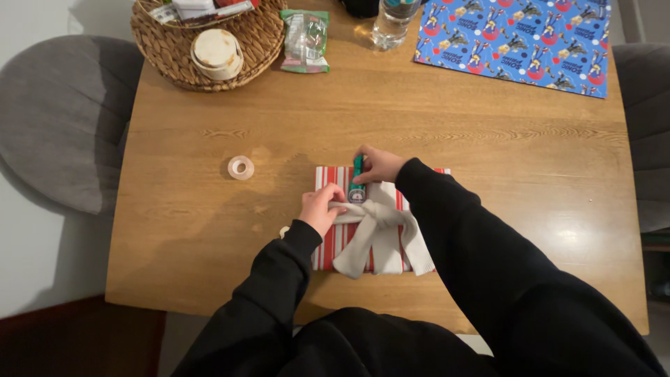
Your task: The person wraps a rectangular gift box with red and white striped paper and ties a white sock around it to form a bow. They then place a small green bottle and a googly eye on the bow as decoration.
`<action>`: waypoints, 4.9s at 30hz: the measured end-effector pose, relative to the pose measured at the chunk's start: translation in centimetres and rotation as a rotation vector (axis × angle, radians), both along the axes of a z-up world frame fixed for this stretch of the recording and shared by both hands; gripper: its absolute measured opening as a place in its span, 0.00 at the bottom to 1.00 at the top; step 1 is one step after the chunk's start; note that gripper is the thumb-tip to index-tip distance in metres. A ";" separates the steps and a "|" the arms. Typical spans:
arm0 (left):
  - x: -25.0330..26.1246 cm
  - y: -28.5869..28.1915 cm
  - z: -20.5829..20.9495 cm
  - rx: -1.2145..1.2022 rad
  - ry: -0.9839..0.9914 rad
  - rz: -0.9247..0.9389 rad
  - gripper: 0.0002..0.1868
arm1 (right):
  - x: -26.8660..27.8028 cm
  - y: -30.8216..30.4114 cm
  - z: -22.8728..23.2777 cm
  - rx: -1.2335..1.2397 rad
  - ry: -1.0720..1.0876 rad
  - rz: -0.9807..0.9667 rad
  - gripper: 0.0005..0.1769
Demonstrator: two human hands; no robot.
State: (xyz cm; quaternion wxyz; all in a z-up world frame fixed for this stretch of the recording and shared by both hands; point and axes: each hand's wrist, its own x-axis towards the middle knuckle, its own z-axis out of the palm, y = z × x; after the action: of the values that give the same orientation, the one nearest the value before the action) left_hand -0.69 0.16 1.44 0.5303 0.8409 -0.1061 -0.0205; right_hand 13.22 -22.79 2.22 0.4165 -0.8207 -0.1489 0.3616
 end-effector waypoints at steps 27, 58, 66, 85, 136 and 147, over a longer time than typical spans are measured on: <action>-11.7 9.6 -6.2 0.697 0.082 0.365 0.31 | -10.3 -9.2 6.9 0.248 -0.271 -0.459 0.19; -2.0 2.1 -6.8 0.151 -0.056 0.297 0.11 | -1.0 2.2 0.1 0.115 -0.142 0.162 0.18; -2.5 1.5 -6.1 0.050 -0.182 0.300 0.07 | -2.0 6.9 -0.5 -0.169 -0.344 0.350 0.14; -8.1 5.1 -13.3 -0.524 0.532 0.310 0.29 | -11.1 -19.7 -0.8 -0.300 -0.439 -0.545 0.22; 0.7 9.7 -13.7 -0.573 0.525 0.106 0.41 | -12.5 -15.7 -2.8 0.290 0.334 -0.730 0.36; 0.1 9.7 -13.4 -0.532 0.513 0.120 0.45 | -12.5 -15.2 -0.8 0.279 0.336 -0.717 0.43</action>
State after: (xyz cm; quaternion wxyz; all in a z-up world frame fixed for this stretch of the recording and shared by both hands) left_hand -0.64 9.90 -12.00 0.7399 0.6458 0.0779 -0.1714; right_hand 0.67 -38.00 1.38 0.6417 -0.6859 0.1688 0.2987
